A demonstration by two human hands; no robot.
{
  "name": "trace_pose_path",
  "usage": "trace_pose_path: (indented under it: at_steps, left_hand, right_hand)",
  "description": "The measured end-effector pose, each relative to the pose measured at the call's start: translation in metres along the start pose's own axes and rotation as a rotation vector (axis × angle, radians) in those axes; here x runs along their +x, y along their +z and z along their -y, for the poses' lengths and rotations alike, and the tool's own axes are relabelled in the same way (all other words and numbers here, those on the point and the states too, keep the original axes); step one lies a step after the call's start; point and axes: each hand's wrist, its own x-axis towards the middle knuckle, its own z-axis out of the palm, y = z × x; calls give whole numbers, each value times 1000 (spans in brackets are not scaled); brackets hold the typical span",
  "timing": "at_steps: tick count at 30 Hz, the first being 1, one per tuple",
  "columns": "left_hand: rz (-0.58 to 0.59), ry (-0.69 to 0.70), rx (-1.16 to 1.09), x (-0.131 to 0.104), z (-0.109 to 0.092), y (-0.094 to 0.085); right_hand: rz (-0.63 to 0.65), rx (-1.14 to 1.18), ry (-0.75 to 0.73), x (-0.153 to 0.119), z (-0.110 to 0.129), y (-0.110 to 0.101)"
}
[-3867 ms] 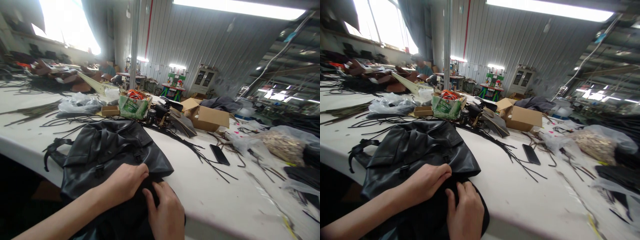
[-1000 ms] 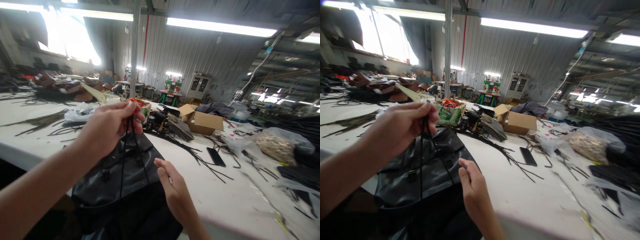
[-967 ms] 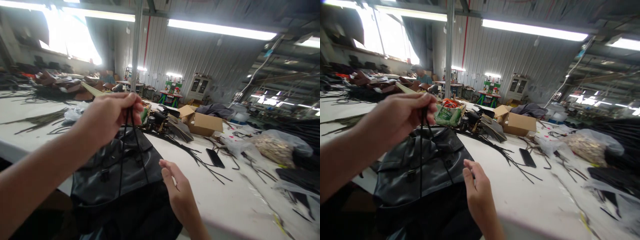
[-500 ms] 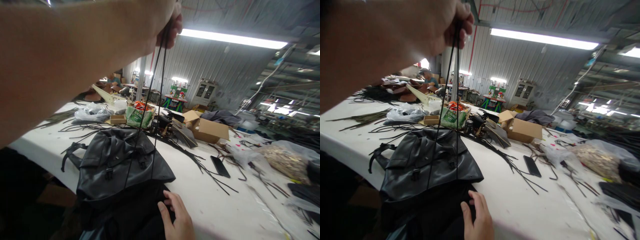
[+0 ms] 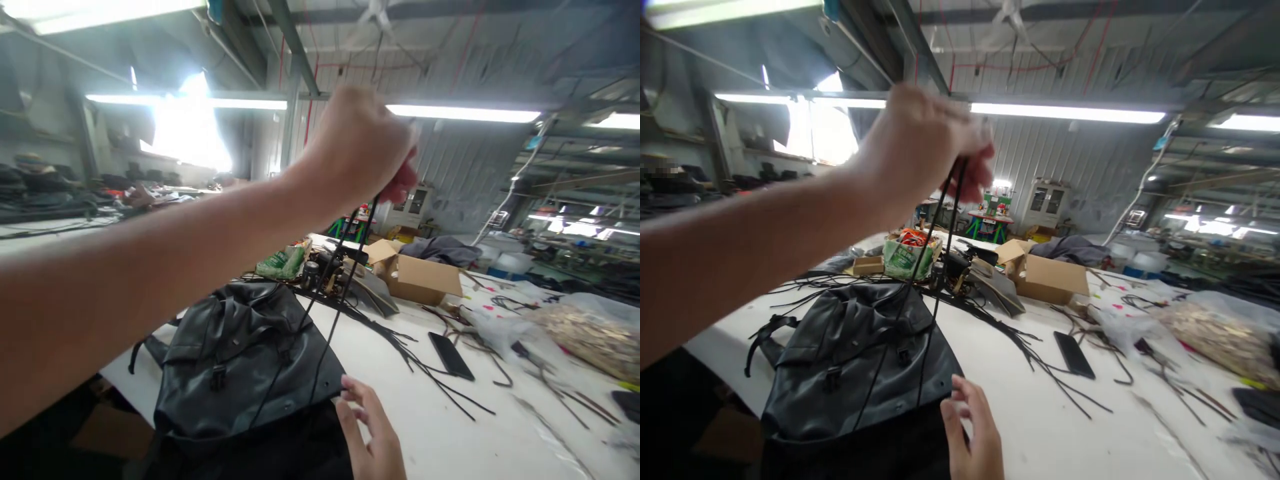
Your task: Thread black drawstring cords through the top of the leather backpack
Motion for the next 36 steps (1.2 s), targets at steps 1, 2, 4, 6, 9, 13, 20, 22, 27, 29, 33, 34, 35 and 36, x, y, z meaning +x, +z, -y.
trace_pose_path:
  at_steps: [1, 2, 4, 6, 9, 13, 20, 22, 27, 29, 33, 34, 35, 36]
  left_hand:
    - [12, 26, 6, -11, 15, 2]
    - [53, 14, 0, -21, 31, 3]
    - [44, -80, -58, -33, 60, -1]
    - [8, -168, -143, -37, 80, -7]
    - [20, -267, -244, -38, 93, -16]
    - [104, -354, -283, -48, 103, -31]
    - [-32, -316, -385, -55, 125, -75]
    - [-118, -284, -425, -52, 123, -90]
    - [-142, -214, -418, -57, 107, -105]
    - [-80, -185, -376, -62, 103, -97]
    - [45, -162, -274, -72, 99, -79]
    - [65, -171, -241, -75, 97, -78]
    - [81, -177, -207, -77, 95, -79]
    - [92, -174, -180, -80, 93, -82]
  right_hand:
    - [4, 22, -38, 2, 11, -3]
    - [36, 52, -74, 5, 25, -4]
    - [155, 167, -114, 14, 58, -5]
    - [267, 333, -124, 29, 92, -2]
    - [300, 433, -132, 52, 129, 3]
    - [229, 348, -120, 71, 132, -6]
    - [90, 260, 59, 103, 69, -57]
    - [-15, 104, 156, 121, 52, -76]
    - [-320, -282, 39, 134, 73, -77]
    - [-158, -100, -119, 125, 114, -50]
    - [297, 468, -297, 120, 198, 9]
    - [340, 547, -320, 122, 211, 18]
    - [362, 598, -332, 125, 219, 25]
    - [373, 629, -332, 128, 223, 29]
